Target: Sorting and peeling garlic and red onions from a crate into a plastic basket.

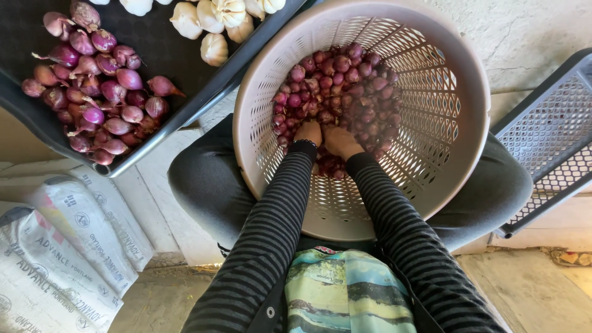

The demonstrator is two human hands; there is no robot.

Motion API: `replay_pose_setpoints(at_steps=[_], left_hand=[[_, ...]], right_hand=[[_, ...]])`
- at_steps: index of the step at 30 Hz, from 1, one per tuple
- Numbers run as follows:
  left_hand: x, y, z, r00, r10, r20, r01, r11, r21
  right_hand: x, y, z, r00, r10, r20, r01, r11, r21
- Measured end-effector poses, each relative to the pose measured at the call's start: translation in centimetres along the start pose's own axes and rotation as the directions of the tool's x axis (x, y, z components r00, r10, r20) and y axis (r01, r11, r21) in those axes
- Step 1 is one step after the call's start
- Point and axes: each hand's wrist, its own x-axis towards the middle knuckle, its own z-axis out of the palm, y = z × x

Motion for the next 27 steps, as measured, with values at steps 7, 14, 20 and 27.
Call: replay_pose_setpoints(at_steps=[7, 14, 20, 27], left_hand=[[1.7, -1.4, 0.9, 0.973, -0.007, 0.231, 0.016, 0.999, -0.037], [8.1, -5.0, 7.5, 0.966, 0.112, 0.233, -0.113, 0.994, -0.009], [7.7, -4.2, 6.6, 0.894, 0.115, 0.433, -0.149, 0.988, 0.046], [-1.1, 3.4, -3.0, 0.761, 0.354, 0.544, -0.439, 0.898, 0.03]], right_hand=[[0.4, -0.1, -0.3, 0.996, 0.042, 0.08, -0.043, 0.999, 0.004], [1.2, 1.1, 0.2, 0.984, -0.05, 0.172, 0.066, 0.994, -0.087], [-0.6, -0.7, -2.5, 0.977, -0.04, 0.208, 0.056, 0.996, -0.074], [-5.3, -1.5, -9.9, 0.942, -0.074, 0.326, 0.133, 0.978, -0.161]])
